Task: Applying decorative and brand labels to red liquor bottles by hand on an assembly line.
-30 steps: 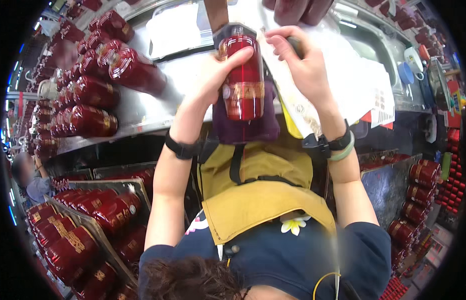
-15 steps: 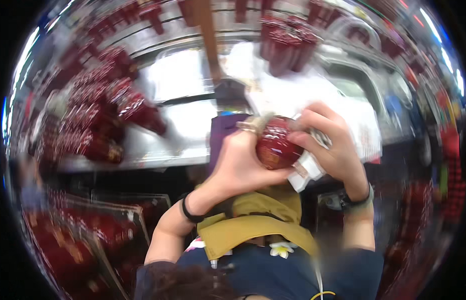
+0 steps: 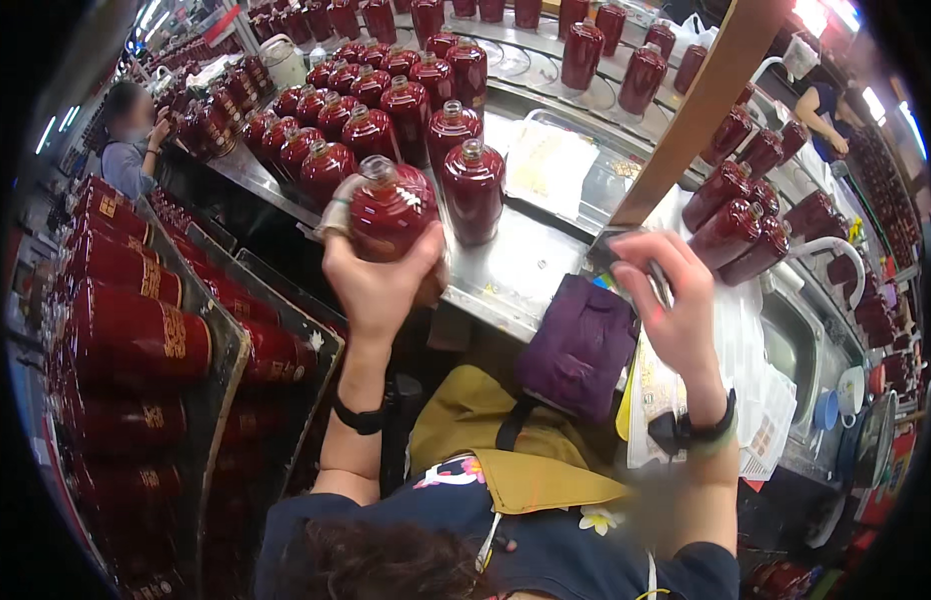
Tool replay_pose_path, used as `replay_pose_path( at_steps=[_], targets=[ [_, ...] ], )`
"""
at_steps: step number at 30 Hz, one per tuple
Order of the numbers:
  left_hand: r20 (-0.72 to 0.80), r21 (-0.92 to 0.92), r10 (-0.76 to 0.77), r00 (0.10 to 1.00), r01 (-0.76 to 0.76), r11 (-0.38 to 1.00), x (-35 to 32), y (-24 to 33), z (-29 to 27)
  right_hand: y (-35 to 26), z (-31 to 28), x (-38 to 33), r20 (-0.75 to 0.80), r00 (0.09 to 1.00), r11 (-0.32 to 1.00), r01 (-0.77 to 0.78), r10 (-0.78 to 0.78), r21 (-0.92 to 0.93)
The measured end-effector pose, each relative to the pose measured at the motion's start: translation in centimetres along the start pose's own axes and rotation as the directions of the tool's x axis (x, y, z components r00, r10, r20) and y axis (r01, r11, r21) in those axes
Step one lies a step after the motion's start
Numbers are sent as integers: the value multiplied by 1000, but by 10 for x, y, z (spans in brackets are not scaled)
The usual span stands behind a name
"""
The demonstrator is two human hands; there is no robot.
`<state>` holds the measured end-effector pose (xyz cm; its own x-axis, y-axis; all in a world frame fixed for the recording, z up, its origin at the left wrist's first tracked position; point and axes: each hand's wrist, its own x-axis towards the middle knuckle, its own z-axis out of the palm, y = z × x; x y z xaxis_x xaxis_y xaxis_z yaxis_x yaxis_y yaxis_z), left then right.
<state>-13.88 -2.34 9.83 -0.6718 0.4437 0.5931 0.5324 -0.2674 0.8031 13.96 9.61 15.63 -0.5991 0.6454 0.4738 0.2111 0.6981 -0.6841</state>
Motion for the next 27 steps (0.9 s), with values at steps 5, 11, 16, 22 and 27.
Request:
replay_pose_path(
  at_steps=[5,11,16,22,27],
  targets=[
    [-167,-174,131,977,-160,972,105,54,23,20,50,101,7,988,987,153,-153,56],
    [168,-89,-126,978,143,986,198,102,121,17,51,95,-52,999,999,-1,3,37],
    [409,171,224,885,-316,933,273,-48,201,20,21,37,-12,999,999,-35,35,5],
    [654,505,-201,729,-223,834,266,-106,249,31,-5,-26,-70,970,972,-232,234,37],
    [675,655,-375,635,-283,700,281,-131,274,42,-8,-51,-116,927,934,-357,358,32]
  ],
)
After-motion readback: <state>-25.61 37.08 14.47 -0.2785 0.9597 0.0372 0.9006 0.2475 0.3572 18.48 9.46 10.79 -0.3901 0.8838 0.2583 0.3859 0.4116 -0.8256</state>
